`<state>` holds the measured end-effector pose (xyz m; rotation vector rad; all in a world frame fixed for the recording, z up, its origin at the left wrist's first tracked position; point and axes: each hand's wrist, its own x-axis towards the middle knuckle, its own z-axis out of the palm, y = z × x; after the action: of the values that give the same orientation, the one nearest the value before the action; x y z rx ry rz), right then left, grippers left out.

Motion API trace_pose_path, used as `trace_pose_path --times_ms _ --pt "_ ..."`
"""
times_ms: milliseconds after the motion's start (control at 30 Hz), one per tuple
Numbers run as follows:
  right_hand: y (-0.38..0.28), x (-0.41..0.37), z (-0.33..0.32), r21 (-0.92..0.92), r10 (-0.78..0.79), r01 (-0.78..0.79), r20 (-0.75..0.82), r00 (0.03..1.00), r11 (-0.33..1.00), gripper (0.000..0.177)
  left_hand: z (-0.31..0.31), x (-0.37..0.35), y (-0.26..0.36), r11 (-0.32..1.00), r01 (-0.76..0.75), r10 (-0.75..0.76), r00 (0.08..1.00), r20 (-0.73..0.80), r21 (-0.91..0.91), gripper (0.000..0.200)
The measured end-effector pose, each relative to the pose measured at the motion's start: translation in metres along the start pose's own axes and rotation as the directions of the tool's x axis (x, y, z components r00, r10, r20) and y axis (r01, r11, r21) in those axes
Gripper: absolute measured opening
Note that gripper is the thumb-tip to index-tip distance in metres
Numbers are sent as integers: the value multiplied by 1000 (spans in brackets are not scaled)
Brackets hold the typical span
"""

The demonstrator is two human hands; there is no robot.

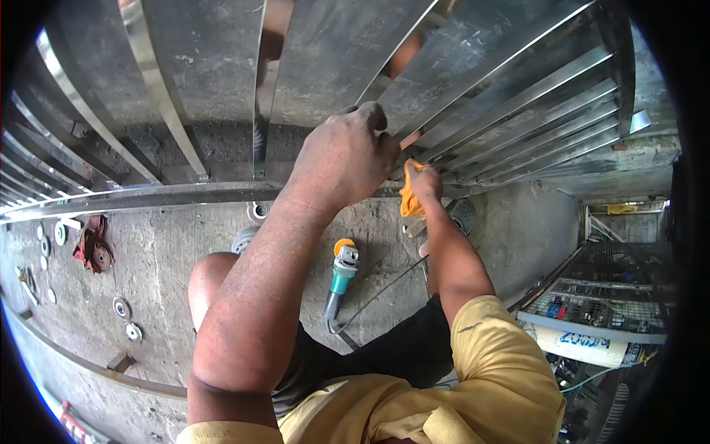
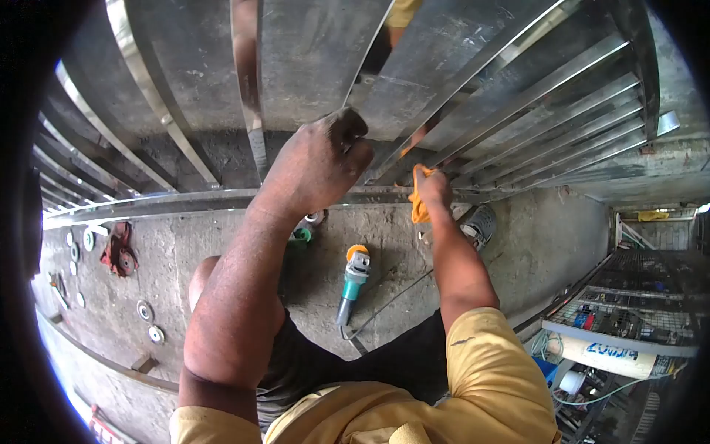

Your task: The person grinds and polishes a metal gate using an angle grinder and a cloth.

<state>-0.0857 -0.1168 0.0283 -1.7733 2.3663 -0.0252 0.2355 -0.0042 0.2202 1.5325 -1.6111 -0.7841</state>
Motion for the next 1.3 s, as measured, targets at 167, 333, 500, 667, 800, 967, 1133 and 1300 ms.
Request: trace_pose_path --times_ms 167,333,500,667,800,967,1133,1300 --pt "-8 5 -44 159 1 49 -303 953 986 63 3 1 5 1000 0 0 1000 -5 -29 28" --pt "-5 10 -3 267 86 -9 -276 957 964 57 5 1 9 999 17 -19 998 62 38 27" --pt "2 11 62 52 180 -179 -19 983 982 68 4 2 2 998 24 -27 998 62 57 27" --pt "15 40 104 -25 404 -407 192 894 913 84 -8 1 -5 993 58 -64 996 63 100 28" --pt "10 8 132 750 -32 -637 651 758 178 76 -23 3 -9 998 63 -62 998 -32 9 28" --pt "-35 -41 143 680 169 -675 657 734 286 67 -17 6 -9 999 30 -29 999 -21 28 30" --pt "16 25 147 700 -21 -642 681 732 312 74 -16 -6 6 997 49 -49 999 2 52 30" --pt "-35 -18 133 583 265 -578 535 802 571 77 -26 1 -2 998 63 -64 998 -9 -25 29"
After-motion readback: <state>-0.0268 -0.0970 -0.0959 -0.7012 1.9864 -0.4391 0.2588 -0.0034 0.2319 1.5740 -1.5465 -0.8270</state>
